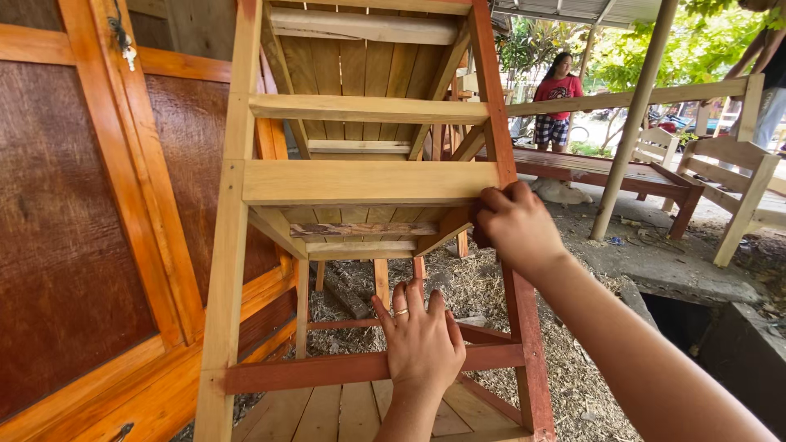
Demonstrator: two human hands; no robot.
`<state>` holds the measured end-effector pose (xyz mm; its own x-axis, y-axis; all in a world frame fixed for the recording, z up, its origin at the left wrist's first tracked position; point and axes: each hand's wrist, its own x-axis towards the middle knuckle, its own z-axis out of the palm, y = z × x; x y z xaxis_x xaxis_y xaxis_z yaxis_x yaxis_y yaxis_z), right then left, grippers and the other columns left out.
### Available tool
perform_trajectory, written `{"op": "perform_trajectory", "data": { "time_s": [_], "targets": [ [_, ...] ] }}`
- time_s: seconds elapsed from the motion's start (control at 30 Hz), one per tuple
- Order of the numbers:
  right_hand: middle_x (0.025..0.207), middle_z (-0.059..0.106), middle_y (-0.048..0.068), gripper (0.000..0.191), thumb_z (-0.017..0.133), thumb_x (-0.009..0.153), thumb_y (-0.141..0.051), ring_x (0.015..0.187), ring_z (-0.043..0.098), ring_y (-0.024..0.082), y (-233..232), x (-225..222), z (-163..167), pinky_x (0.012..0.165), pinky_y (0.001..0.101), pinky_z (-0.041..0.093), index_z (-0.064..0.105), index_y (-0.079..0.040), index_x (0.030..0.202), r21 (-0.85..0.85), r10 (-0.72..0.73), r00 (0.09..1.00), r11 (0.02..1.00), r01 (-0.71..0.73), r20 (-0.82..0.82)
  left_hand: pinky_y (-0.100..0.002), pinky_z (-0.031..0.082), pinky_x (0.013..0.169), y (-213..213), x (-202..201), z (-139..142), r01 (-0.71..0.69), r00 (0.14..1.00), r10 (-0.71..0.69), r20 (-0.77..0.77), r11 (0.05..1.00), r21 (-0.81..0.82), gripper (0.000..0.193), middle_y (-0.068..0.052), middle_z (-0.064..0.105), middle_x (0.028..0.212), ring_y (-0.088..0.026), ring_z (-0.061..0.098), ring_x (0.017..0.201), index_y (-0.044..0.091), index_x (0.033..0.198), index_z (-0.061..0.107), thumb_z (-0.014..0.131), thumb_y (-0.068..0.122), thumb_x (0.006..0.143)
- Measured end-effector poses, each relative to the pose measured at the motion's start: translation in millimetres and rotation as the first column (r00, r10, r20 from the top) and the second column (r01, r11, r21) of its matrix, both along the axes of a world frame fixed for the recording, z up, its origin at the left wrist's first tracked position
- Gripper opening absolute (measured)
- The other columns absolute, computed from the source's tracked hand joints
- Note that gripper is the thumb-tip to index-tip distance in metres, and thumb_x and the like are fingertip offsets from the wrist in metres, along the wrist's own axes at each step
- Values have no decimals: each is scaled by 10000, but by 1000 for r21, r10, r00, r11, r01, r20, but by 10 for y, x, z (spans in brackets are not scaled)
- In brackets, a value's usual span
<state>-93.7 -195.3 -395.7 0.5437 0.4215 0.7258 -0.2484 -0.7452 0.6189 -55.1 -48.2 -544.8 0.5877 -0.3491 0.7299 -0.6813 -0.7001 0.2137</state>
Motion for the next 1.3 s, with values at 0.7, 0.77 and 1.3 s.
{"op": "perform_trajectory", "data": {
  "time_s": [0.7, 0.77, 1.3],
  "targets": [
    [941, 687, 78, 120, 709, 754, -129, 887, 672, 284, -62, 351, -184, 773, 395, 592, 757, -88, 856, -139, -154, 984, 980, 141, -86, -731, 156, 1123, -20, 11, 9, -38, 998, 39, -43, 999, 34, 405, -192, 410, 1392, -385, 307, 1386, 84, 1205, 635, 535, 344, 911],
    [916, 687, 84, 114, 702, 792, -132, 893, 670, 282, -37, 487, -287, 770, 394, 582, 762, -71, 867, -165, -233, 962, 964, 209, -143, -736, 163, 1109, -14, 25, 10, -42, 999, 42, -6, 999, 13, 419, -193, 422, 1378, -400, 321, 1400, 82, 1206, 641, 538, 346, 898],
    [935, 717, 73, 93, 697, 793, -158, 948, 670, 304, -69, 536, -241, 808, 420, 566, 762, -107, 836, -44, -148, 985, 989, 144, -84, -694, 197, 1110, 24, 85, -5, -24, 1000, 24, 9, 1000, 0, 520, -202, 453, 1392, -401, 363, 1377, 70, 1261, 656, 565, 373, 848]
  ]
}}
